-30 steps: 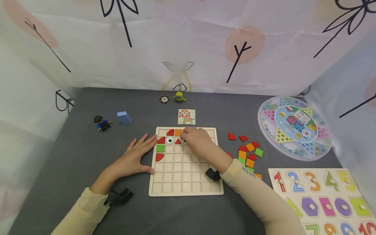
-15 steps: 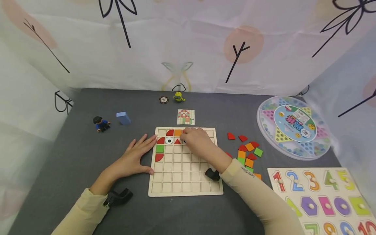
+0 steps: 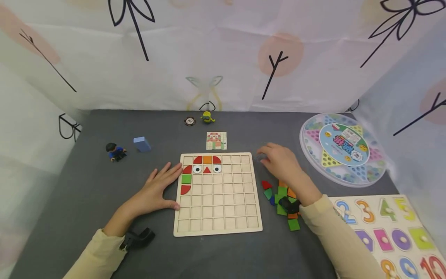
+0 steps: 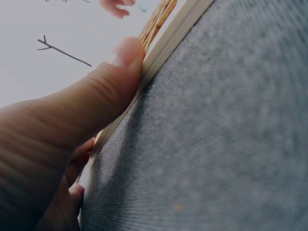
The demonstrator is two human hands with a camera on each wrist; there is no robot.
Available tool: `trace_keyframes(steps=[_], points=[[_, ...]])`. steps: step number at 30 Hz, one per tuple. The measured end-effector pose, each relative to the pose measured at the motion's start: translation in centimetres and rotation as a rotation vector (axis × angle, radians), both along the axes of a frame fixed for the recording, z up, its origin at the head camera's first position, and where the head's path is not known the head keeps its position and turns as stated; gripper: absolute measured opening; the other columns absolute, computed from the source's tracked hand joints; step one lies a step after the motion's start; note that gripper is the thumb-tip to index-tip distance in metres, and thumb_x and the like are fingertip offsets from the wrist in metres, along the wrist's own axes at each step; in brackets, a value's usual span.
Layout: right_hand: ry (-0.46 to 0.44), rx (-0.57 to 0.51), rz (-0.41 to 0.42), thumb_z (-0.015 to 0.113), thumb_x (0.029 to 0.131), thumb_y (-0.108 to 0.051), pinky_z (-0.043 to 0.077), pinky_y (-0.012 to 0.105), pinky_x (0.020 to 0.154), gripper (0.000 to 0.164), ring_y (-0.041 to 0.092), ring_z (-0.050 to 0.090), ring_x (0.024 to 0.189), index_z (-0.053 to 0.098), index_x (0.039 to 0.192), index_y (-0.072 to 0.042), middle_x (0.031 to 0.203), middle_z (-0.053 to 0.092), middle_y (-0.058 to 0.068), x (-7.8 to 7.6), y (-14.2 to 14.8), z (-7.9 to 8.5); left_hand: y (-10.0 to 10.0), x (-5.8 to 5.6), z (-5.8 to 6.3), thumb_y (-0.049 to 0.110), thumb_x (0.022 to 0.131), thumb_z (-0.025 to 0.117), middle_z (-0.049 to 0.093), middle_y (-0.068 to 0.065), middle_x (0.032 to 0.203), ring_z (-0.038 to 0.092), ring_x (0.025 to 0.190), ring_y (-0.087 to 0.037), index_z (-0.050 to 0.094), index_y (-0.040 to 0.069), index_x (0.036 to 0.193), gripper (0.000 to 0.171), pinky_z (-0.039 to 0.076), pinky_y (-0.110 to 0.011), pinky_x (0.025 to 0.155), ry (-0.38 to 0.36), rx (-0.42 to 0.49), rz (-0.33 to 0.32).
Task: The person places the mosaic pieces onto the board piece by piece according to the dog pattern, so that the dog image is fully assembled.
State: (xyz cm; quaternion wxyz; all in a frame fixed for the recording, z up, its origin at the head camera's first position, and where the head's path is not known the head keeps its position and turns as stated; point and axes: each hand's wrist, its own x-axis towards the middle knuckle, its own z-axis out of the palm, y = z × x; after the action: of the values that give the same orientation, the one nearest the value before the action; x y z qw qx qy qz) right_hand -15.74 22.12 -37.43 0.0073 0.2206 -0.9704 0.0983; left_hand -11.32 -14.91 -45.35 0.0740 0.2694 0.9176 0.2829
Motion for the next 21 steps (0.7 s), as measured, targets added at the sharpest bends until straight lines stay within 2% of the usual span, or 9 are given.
trace_keyframes(steps=[5, 8, 13, 17, 21], points=[[-0.093, 0.061, -0.116, 0.065, 0.077, -0.019, 0.046, 0.039, 0.065, 0.03, 0.023, 0.057, 0.08, 0.061, 0.105, -0.007, 0.096, 0.059, 0.009, -0.2, 3.0, -0.3, 0.1, 0.0, -0.1, 0.064, 0.053, 0.066, 0.012, 0.006, 0.145, 0.001, 0.133, -0.023, 0.018, 0.02, 0.14, 0.109, -0.001, -0.054, 0.1, 0.006, -0.001, -0.001], [-0.135, 0.099, -0.154, 0.066, 0.076, -0.028, 0.046, 0.038, 0.062, 0.034, 0.022, 0.056, 0.075, 0.062, 0.102, -0.006, 0.092, 0.06, 0.01, -0.3, 3.3, -0.8, 0.0, 0.0, -0.1, 0.064, 0.053, 0.065, 0.012, 0.007, 0.145, 0.001, 0.133, -0.023, 0.018, 0.02, 0.14, 0.108, -0.001, -0.054, 0.1, 0.005, -0.005, 0.001], [-0.112, 0.167, -0.159, 0.066, 0.074, -0.037, 0.045, 0.036, 0.056, 0.039, 0.021, 0.056, 0.07, 0.063, 0.098, -0.007, 0.086, 0.061, 0.008, -0.6, 2.8, -1.9, 0.0, 0.2, -0.1, 0.064, 0.053, 0.066, 0.012, 0.007, 0.145, 0.001, 0.133, -0.023, 0.017, 0.021, 0.14, 0.108, -0.001, -0.054, 0.1, 0.0, -0.007, 0.003], [-0.073, 0.206, -0.151, 0.068, 0.073, -0.033, 0.044, 0.036, 0.053, 0.033, 0.022, 0.057, 0.068, 0.064, 0.094, -0.008, 0.081, 0.062, 0.006, -0.8, 2.3, -2.3, 0.1, 0.1, -0.1, 0.064, 0.054, 0.065, 0.012, 0.007, 0.145, 0.001, 0.133, -0.023, 0.017, 0.021, 0.14, 0.108, -0.001, -0.054, 0.1, -0.005, -0.008, 0.003], [-0.067, 0.199, -0.142, 0.068, 0.074, -0.027, 0.042, 0.034, 0.049, 0.025, 0.019, 0.054, 0.061, 0.062, 0.089, -0.008, 0.075, 0.058, 0.004, -0.9, 2.0, -2.4, 0.0, 0.0, 0.0, 0.063, 0.054, 0.066, 0.012, 0.007, 0.145, 0.001, 0.133, -0.023, 0.017, 0.021, 0.14, 0.108, -0.001, -0.053, 0.1, -0.002, -0.008, 0.004]])
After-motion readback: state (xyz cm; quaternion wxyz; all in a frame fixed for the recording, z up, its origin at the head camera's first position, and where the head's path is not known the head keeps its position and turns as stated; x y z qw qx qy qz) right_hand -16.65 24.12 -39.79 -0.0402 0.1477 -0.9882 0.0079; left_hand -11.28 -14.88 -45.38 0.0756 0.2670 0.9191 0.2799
